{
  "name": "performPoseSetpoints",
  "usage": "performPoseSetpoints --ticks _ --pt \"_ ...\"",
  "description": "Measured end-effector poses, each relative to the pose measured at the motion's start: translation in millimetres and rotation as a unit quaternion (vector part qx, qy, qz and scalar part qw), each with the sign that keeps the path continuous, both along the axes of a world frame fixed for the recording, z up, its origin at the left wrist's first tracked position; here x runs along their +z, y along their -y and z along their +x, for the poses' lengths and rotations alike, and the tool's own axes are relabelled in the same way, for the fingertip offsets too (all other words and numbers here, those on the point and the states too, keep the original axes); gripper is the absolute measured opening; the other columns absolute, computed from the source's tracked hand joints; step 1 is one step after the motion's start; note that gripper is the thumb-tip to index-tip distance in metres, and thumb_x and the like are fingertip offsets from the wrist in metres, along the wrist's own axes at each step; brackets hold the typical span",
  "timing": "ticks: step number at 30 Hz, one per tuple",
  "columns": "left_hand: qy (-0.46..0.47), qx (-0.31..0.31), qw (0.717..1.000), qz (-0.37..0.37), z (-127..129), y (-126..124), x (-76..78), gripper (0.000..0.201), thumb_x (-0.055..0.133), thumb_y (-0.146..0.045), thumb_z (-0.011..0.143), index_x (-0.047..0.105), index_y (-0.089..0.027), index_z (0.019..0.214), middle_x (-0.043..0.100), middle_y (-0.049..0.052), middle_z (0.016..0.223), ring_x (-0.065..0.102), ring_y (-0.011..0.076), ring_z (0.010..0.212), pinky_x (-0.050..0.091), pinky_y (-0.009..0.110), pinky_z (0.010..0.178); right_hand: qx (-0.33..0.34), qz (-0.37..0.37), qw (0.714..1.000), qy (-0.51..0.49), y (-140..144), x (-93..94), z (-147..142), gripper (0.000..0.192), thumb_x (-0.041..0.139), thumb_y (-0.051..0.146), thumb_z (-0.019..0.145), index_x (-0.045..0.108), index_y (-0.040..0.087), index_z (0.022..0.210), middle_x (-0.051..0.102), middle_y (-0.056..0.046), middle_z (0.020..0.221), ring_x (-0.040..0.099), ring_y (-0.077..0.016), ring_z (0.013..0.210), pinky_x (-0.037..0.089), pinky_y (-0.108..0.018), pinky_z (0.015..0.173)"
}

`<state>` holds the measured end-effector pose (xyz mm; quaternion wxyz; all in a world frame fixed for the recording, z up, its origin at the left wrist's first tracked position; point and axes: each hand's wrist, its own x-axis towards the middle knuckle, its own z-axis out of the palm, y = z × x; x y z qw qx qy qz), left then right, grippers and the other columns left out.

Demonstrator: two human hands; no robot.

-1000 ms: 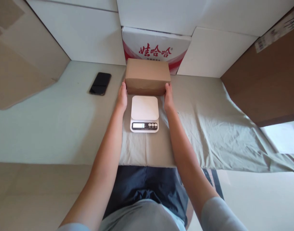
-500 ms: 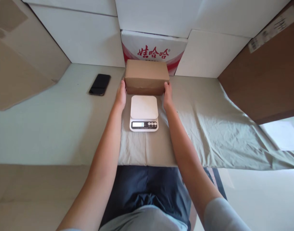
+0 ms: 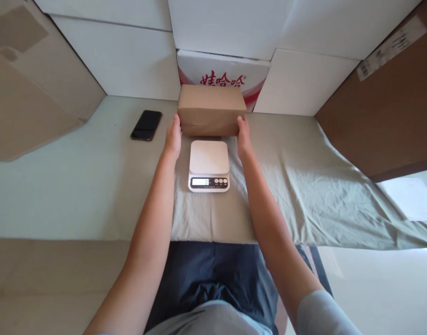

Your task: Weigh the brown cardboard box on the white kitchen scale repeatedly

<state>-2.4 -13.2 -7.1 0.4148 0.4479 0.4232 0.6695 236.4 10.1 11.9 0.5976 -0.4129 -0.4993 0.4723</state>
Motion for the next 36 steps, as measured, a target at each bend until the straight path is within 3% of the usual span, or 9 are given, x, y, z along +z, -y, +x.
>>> performPoseSetpoints --ticks 3,7,10,14,22,27,36 --pt "-0.013 -0.001 1.000 0.023 -2 20 24.6 0.071 0.045 -0.076 0.097 0.065 -0.023 0.139 0.056 0.008 0.161 0.034 0.0300 0.162 0.023 0.050 0.135 0.013 0.044 0.999 0.018 13 24.5 3 0.067 0.055 0.069 0.088 0.053 0.032 0.144 0.053 0.001 0.162 0.040 -0.0245 0.159 0.027 -0.052 0.137" --pt "-0.024 -0.021 0.998 0.062 2 74 51.3 0.070 0.050 -0.078 0.094 0.065 -0.028 0.141 0.053 0.004 0.164 0.034 0.0284 0.162 0.025 0.046 0.134 0.007 0.097 0.994 0.040 63 48.5 11 0.063 0.054 0.065 0.093 0.050 0.036 0.149 0.052 0.003 0.162 0.040 -0.0242 0.159 0.029 -0.050 0.137" --pt "-0.015 -0.018 0.999 0.033 7 115 52.9 0.075 0.056 -0.084 0.086 0.065 -0.034 0.141 0.048 0.002 0.167 0.033 0.0311 0.162 0.024 0.050 0.134 0.011 0.116 0.992 0.037 110 51.3 15 0.061 0.056 0.062 0.095 0.051 0.036 0.150 0.049 0.003 0.165 0.037 -0.0251 0.161 0.028 -0.048 0.138" --pt "-0.005 -0.011 1.000 0.003 12 149 38.9 0.079 0.055 -0.086 0.084 0.064 -0.035 0.144 0.046 0.004 0.169 0.033 0.0328 0.162 0.022 0.054 0.134 0.024 0.088 0.995 0.041 155 40.5 17 0.058 0.054 0.058 0.099 0.048 0.037 0.153 0.048 0.003 0.167 0.038 -0.0253 0.160 0.029 -0.048 0.137" --pt "-0.011 0.006 0.999 -0.048 14 162 12.8 0.087 0.050 -0.088 0.086 0.063 -0.026 0.146 0.046 0.012 0.168 0.033 0.0324 0.162 0.027 0.051 0.133 0.018 0.029 0.999 0.008 171 14.5 19 0.058 0.055 0.054 0.099 0.050 0.035 0.153 0.048 0.000 0.167 0.037 -0.0274 0.160 0.027 -0.052 0.137" --pt "-0.019 0.010 0.998 -0.056 16 163 12.2 0.091 0.048 -0.089 0.085 0.060 -0.024 0.149 0.044 0.015 0.169 0.032 0.0331 0.162 0.025 0.052 0.133 0.020 0.042 0.999 0.001 172 11.4 19 0.055 0.054 0.054 0.100 0.053 0.034 0.151 0.049 -0.001 0.167 0.040 -0.0266 0.158 0.026 -0.051 0.137" --pt "-0.027 0.006 0.998 -0.052 18 164 11.1 0.083 0.045 -0.087 0.088 0.062 -0.030 0.147 0.046 0.011 0.168 0.029 0.0314 0.163 0.024 0.050 0.134 0.013 0.036 0.999 0.014 173 7.1 20 0.056 0.051 0.055 0.101 0.051 0.036 0.153 0.047 0.000 0.168 0.040 -0.0242 0.159 0.027 -0.049 0.136"
